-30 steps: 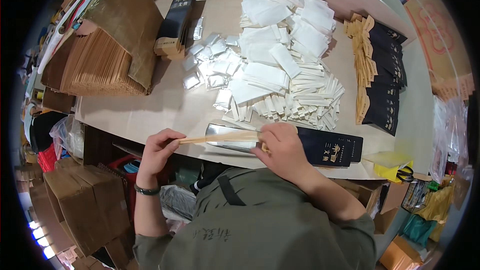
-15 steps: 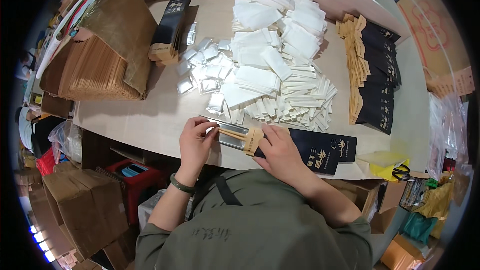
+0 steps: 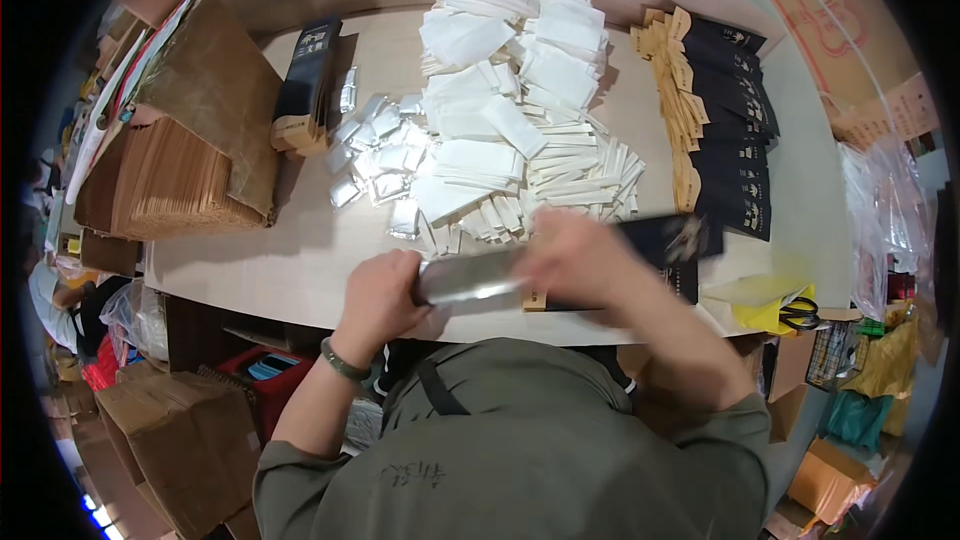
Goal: Packing wooden chopsticks into paper sleeves.
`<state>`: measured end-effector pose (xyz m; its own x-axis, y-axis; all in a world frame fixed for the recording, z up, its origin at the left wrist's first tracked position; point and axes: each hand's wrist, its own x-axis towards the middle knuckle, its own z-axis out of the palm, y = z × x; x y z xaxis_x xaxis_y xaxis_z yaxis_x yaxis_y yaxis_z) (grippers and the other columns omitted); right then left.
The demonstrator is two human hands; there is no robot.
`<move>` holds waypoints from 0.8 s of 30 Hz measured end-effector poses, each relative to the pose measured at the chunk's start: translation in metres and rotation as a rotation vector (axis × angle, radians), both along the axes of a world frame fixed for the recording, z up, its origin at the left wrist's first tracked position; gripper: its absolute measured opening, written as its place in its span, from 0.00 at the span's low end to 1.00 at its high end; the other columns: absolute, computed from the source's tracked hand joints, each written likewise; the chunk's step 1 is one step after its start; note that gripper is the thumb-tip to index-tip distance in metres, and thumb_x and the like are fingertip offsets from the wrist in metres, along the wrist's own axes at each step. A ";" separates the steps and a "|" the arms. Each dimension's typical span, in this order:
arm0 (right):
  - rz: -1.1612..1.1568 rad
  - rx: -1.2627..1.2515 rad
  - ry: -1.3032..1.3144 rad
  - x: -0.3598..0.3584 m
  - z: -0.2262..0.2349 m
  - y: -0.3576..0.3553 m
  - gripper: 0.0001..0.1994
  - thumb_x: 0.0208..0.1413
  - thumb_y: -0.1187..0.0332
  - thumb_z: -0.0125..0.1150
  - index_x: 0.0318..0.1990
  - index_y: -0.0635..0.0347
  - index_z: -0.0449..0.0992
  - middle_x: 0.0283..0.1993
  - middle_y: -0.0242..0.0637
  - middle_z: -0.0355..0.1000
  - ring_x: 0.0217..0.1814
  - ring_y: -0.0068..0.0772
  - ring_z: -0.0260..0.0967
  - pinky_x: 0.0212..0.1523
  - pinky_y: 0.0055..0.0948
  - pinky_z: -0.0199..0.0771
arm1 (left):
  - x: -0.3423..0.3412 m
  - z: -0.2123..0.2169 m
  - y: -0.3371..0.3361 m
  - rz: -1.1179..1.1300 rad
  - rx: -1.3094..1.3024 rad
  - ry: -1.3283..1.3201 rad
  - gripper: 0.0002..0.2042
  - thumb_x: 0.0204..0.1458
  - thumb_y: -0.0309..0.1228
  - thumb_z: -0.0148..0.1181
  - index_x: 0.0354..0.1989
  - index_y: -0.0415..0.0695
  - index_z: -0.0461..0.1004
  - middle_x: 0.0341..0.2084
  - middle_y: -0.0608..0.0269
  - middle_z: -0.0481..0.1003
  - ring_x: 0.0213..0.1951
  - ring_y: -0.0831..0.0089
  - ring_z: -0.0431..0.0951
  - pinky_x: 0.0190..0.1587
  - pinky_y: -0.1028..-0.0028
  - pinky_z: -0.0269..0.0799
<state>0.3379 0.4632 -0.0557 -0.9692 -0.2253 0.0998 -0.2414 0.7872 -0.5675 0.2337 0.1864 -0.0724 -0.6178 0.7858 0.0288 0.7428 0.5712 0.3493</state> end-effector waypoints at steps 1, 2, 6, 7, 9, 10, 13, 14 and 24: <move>-0.144 0.379 -0.068 -0.006 0.018 0.033 0.11 0.46 0.63 0.70 0.20 0.54 0.76 0.34 0.39 0.70 0.39 0.42 0.70 0.38 0.39 0.73 | 0.000 0.002 -0.002 0.003 0.001 -0.004 0.21 0.35 0.39 0.75 0.31 0.42 0.70 0.26 0.55 0.74 0.31 0.53 0.76 0.33 0.64 0.72; -0.317 0.380 -0.028 0.003 0.018 0.077 0.12 0.45 0.62 0.71 0.22 0.56 0.76 0.37 0.41 0.71 0.41 0.44 0.70 0.41 0.40 0.73 | -0.001 0.003 -0.005 0.180 0.039 -0.193 0.20 0.37 0.39 0.74 0.31 0.42 0.70 0.24 0.55 0.74 0.29 0.54 0.76 0.32 0.65 0.71; -0.264 0.262 0.193 0.044 0.009 0.065 0.16 0.43 0.58 0.74 0.27 0.61 0.75 0.48 0.49 0.74 0.52 0.50 0.70 0.52 0.45 0.70 | 0.020 -0.010 -0.004 0.183 0.239 -0.830 0.21 0.43 0.38 0.71 0.39 0.38 0.72 0.26 0.56 0.74 0.29 0.67 0.75 0.36 0.69 0.71; 0.023 0.164 -0.129 0.048 0.004 0.049 0.20 0.41 0.55 0.75 0.32 0.62 0.75 0.55 0.52 0.71 0.58 0.54 0.67 0.57 0.48 0.67 | 0.030 -0.010 0.010 0.078 0.290 -0.933 0.22 0.43 0.38 0.71 0.41 0.38 0.72 0.29 0.55 0.75 0.31 0.67 0.75 0.38 0.70 0.72; 0.118 0.039 -0.088 0.044 0.002 0.009 0.20 0.44 0.56 0.71 0.35 0.63 0.76 0.56 0.51 0.68 0.57 0.54 0.66 0.56 0.47 0.67 | 0.049 -0.007 0.042 -0.234 0.421 -0.890 0.28 0.44 0.33 0.71 0.54 0.37 0.71 0.43 0.55 0.77 0.44 0.63 0.79 0.51 0.73 0.72; 0.062 0.146 0.098 0.046 -0.032 0.004 0.18 0.47 0.59 0.65 0.40 0.62 0.75 0.52 0.50 0.68 0.55 0.54 0.67 0.56 0.45 0.66 | 0.055 -0.005 0.050 -0.249 0.419 -0.896 0.28 0.44 0.33 0.71 0.54 0.37 0.71 0.43 0.55 0.77 0.44 0.63 0.79 0.51 0.73 0.72; 0.061 0.264 0.235 0.026 -0.045 -0.018 0.19 0.46 0.55 0.67 0.36 0.63 0.77 0.41 0.49 0.70 0.44 0.52 0.69 0.47 0.45 0.68 | 0.051 -0.003 0.052 -0.417 0.399 -0.668 0.26 0.43 0.34 0.71 0.51 0.39 0.72 0.41 0.52 0.78 0.41 0.58 0.80 0.47 0.69 0.74; -0.075 0.214 0.171 0.035 -0.038 -0.029 0.16 0.49 0.57 0.64 0.36 0.62 0.77 0.42 0.48 0.71 0.46 0.51 0.70 0.46 0.44 0.70 | 0.042 0.004 0.041 -0.214 0.216 -0.775 0.25 0.43 0.34 0.71 0.50 0.40 0.72 0.39 0.52 0.78 0.39 0.56 0.79 0.45 0.67 0.74; -0.451 -0.048 -0.296 0.018 -0.042 -0.046 0.08 0.52 0.65 0.56 0.34 0.59 0.76 0.23 0.47 0.74 0.28 0.54 0.74 0.31 0.49 0.74 | 0.024 -0.007 -0.022 0.101 0.051 -0.253 0.33 0.37 0.33 0.74 0.57 0.46 0.68 0.36 0.55 0.74 0.36 0.53 0.77 0.39 0.62 0.75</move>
<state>0.3555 0.4170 -0.0973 -0.9570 0.2173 -0.1920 0.2896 0.7472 -0.5981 0.2573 0.1640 -0.0799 -0.6855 0.7214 -0.0982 0.5685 0.6147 0.5468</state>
